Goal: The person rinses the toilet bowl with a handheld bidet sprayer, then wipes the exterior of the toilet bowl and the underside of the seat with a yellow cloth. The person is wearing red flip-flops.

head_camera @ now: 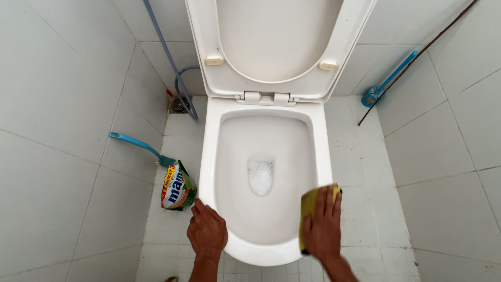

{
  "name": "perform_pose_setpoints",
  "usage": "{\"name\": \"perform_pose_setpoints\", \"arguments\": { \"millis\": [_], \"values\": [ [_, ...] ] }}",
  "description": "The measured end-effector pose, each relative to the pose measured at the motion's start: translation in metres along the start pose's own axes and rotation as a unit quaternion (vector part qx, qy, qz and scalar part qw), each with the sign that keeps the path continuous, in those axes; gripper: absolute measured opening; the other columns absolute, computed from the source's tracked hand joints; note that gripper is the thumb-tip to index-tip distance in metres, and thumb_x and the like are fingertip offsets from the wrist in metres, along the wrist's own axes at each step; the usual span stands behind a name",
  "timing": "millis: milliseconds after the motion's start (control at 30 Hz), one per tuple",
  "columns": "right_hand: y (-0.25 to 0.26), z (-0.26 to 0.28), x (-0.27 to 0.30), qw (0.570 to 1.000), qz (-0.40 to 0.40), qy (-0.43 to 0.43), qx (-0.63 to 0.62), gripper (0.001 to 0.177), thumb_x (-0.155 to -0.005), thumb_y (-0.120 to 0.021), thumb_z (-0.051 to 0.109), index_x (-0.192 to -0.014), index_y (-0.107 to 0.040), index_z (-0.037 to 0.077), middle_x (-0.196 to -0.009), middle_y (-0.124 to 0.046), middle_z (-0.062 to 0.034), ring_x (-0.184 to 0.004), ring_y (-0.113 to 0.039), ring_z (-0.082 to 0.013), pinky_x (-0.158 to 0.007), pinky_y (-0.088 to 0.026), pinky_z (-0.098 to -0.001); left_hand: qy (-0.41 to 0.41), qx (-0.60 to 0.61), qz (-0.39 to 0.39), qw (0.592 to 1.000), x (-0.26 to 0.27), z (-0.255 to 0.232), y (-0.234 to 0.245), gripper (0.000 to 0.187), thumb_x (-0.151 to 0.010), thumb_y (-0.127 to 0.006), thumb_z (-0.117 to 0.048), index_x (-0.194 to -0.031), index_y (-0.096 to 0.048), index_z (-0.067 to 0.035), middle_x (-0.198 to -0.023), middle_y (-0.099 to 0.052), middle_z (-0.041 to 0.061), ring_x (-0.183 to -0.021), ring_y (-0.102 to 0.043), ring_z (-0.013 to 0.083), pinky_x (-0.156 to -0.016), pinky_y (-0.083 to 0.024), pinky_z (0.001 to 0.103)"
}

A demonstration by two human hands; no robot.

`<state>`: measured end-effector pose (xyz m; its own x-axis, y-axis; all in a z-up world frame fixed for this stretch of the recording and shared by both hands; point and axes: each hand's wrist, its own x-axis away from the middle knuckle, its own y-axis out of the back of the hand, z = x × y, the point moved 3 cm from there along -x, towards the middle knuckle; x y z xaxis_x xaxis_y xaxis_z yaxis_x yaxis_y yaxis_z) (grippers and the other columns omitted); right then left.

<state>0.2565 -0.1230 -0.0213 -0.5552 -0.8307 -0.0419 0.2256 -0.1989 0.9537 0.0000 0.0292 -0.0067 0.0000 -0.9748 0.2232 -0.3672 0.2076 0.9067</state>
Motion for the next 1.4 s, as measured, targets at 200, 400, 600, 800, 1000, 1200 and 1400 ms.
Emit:
{"name": "perform_pose_setpoints", "arguments": {
  "millis": [200, 400, 600, 800, 1000, 1200, 1400],
  "values": [
    [-0.002, -0.016, -0.082, 0.995, -0.02, 0.078, 0.065, 0.077, -0.094, -0.05, 0.019, -0.154, -0.014, -0.013, -0.162, -0.015, -0.0333, -0.153, -0.01, -0.0452, -0.127, -0.011, -0.0523, -0.002, 0.041, -0.012, 0.999, 0.0, 0.002, -0.002, 0.04, -0.104, -0.039, -0.021, -0.138, -0.039, 0.0, -0.12, -0.061, 0.025, -0.093, -0.07, 0.0378, -0.079, -0.06, 0.043],
    [-0.006, -0.012, -0.135, 0.97, 0.035, 0.095, 0.221, 0.073, -0.099, -0.044, 0.027, -0.154, -0.016, -0.012, -0.164, -0.02, -0.0244, -0.155, -0.011, -0.0377, -0.128, -0.006, -0.0494, 0.009, 0.035, 0.009, 0.999, -0.003, 0.001, -0.002, 0.041, -0.104, -0.037, -0.023, -0.14, -0.038, -0.002, -0.123, -0.059, 0.023, -0.099, -0.069, 0.0367, -0.086, -0.057, 0.044],
    [-0.01, -0.013, -0.185, 0.953, 0.052, 0.109, 0.276, 0.072, -0.101, -0.04, 0.029, -0.155, -0.015, -0.011, -0.165, -0.017, -0.0226, -0.155, -0.008, -0.0373, -0.126, -0.006, -0.0496, 0.031, 0.037, 0.04, 0.998, -0.003, 0.001, -0.002, 0.042, -0.105, -0.034, -0.024, -0.143, -0.036, -0.004, -0.128, -0.057, 0.02, -0.1, -0.068, 0.0345, -0.086, -0.058, 0.043],
    [-0.011, -0.009, -0.219, 0.937, 0.074, 0.106, 0.325, 0.072, -0.102, -0.038, 0.03, -0.155, -0.015, -0.013, -0.166, -0.015, -0.0229, -0.154, -0.006, -0.0393, -0.125, -0.007, -0.0501, 0.029, 0.042, 0.032, 0.998, -0.005, 0.003, -0.006, 0.043, -0.105, -0.035, -0.024, -0.143, -0.036, -0.005, -0.124, -0.058, 0.019, -0.098, -0.068, 0.0339, -0.085, -0.058, 0.042],
    [-0.007, -0.002, -0.242, 0.922, 0.091, 0.114, 0.358, 0.068, -0.103, -0.037, 0.031, -0.153, -0.022, -0.013, -0.167, -0.015, -0.0223, -0.155, -0.005, -0.0425, -0.125, -0.007, -0.0532, 0.05, 0.044, 0.05, 0.997, -0.008, 0.004, -0.007, 0.044, -0.105, -0.036, -0.022, -0.144, -0.036, -0.004, -0.123, -0.059, 0.019, -0.094, -0.069, 0.0354, -0.083, -0.058, 0.044],
    [-0.011, -0.006, -0.259, 0.924, 0.093, 0.116, 0.353, 0.071, -0.101, -0.039, 0.031, -0.153, -0.018, -0.013, -0.166, -0.014, -0.024, -0.153, -0.003, -0.0432, -0.124, -0.005, -0.0529, 0.016, 0.047, 0.003, 0.999, -0.008, 0.004, -0.008, 0.043, -0.103, -0.038, -0.021, -0.141, -0.039, -0.002, -0.119, -0.061, 0.021, -0.093, -0.068, 0.0379, -0.081, -0.058, 0.045],
    [-0.013, -0.022, -0.239, 0.984, -0.005, 0.147, 0.101, 0.078, -0.096, -0.047, 0.023, -0.156, -0.013, -0.014, -0.164, -0.016, -0.0304, -0.156, -0.008, -0.0419, -0.128, -0.004, -0.0493, 0.042, 0.048, 0.037, 0.997, -0.008, 0.001, -0.005, 0.043, -0.104, -0.036, -0.021, -0.142, -0.039, -0.003, -0.118, -0.063, 0.02, -0.093, -0.071, 0.0354, -0.081, -0.059, 0.043]
  ]
}}
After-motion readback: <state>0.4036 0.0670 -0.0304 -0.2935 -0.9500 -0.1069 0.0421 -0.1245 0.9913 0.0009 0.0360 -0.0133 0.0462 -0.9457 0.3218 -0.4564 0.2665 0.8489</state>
